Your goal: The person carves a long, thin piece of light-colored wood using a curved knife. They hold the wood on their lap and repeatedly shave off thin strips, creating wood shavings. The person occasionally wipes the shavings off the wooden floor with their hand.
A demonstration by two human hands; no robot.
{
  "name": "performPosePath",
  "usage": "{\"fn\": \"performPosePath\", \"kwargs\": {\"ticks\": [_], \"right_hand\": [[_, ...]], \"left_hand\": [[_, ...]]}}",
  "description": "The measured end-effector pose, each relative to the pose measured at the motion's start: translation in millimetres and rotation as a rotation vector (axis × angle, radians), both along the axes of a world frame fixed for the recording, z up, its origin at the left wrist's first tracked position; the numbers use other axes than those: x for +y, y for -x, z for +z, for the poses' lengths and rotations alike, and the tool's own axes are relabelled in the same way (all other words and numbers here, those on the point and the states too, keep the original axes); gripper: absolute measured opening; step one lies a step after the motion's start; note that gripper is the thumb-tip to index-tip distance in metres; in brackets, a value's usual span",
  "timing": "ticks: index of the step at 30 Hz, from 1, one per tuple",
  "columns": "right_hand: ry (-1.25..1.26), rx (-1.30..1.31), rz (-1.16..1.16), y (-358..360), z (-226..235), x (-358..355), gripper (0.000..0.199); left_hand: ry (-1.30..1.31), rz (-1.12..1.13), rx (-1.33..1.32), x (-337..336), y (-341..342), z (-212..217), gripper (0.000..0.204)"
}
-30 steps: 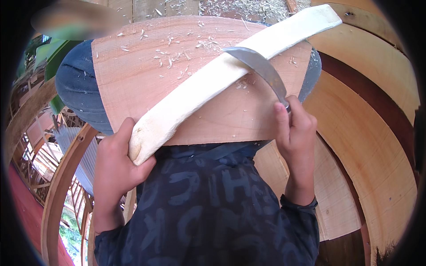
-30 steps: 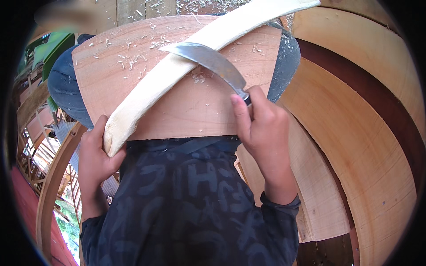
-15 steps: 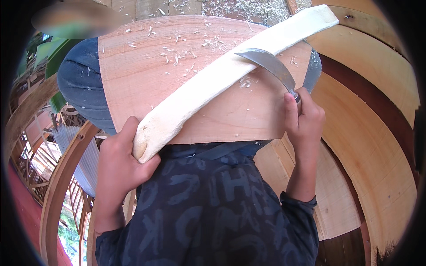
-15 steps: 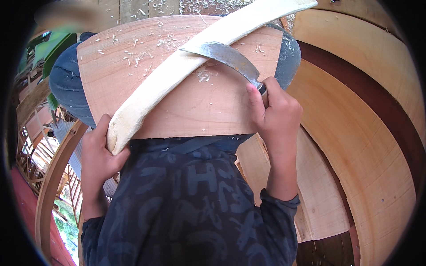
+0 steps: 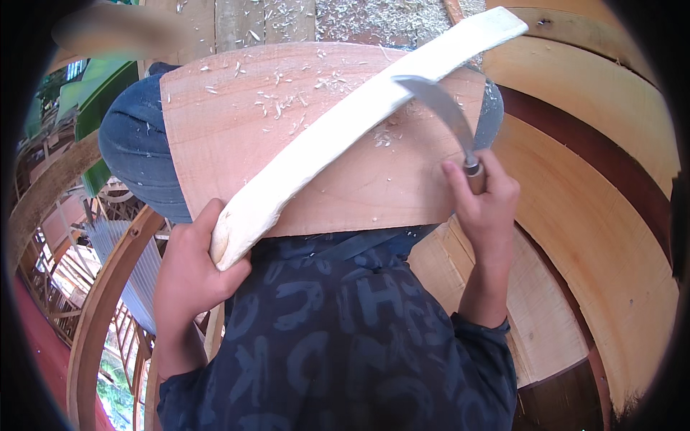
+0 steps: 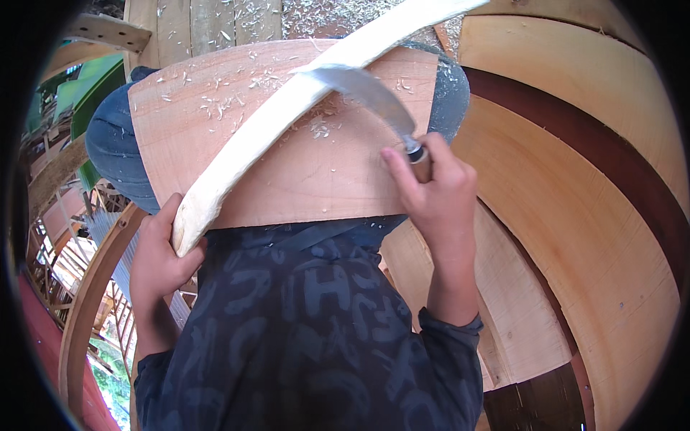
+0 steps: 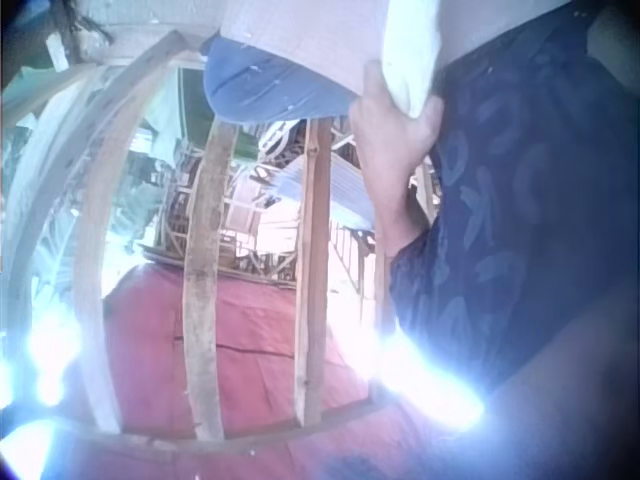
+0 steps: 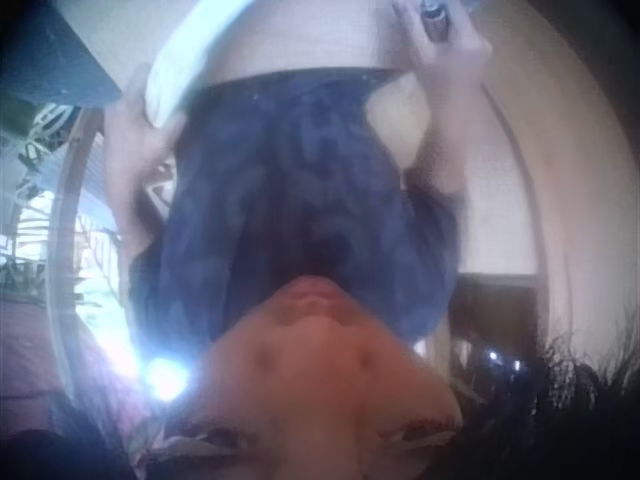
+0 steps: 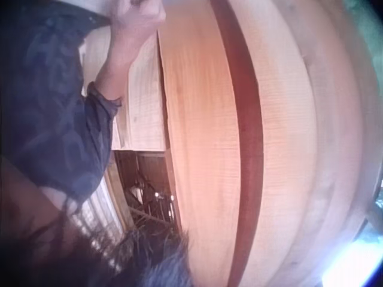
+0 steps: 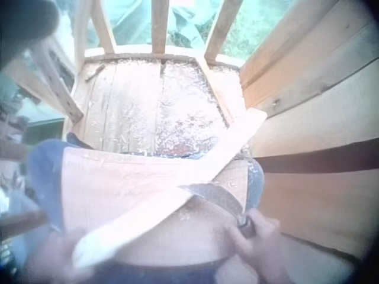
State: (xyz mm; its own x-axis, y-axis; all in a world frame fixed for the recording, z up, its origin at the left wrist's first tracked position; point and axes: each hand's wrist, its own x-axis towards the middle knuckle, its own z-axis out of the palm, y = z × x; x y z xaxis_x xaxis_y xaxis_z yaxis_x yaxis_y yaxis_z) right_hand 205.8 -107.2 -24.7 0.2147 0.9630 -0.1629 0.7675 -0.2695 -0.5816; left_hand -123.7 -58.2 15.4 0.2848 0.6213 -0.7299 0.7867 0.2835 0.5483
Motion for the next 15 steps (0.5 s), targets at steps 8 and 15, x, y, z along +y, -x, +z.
{"fn": "performPosePath", "kwargs": {"ticks": [8,15], "right_hand": [[0.129,-0.103,0.165,28.5,6.5,11.1,0.019],[0.141,-0.285,0.161,18.4,-0.6,27.5,0.019]], "left_hand": [[0.180,-0.048,-0.140,1.1,-0.1,2.3,0.046],[0.304,0.031,-0.294,-4.8,0.7,-5.0,0.051]]}}
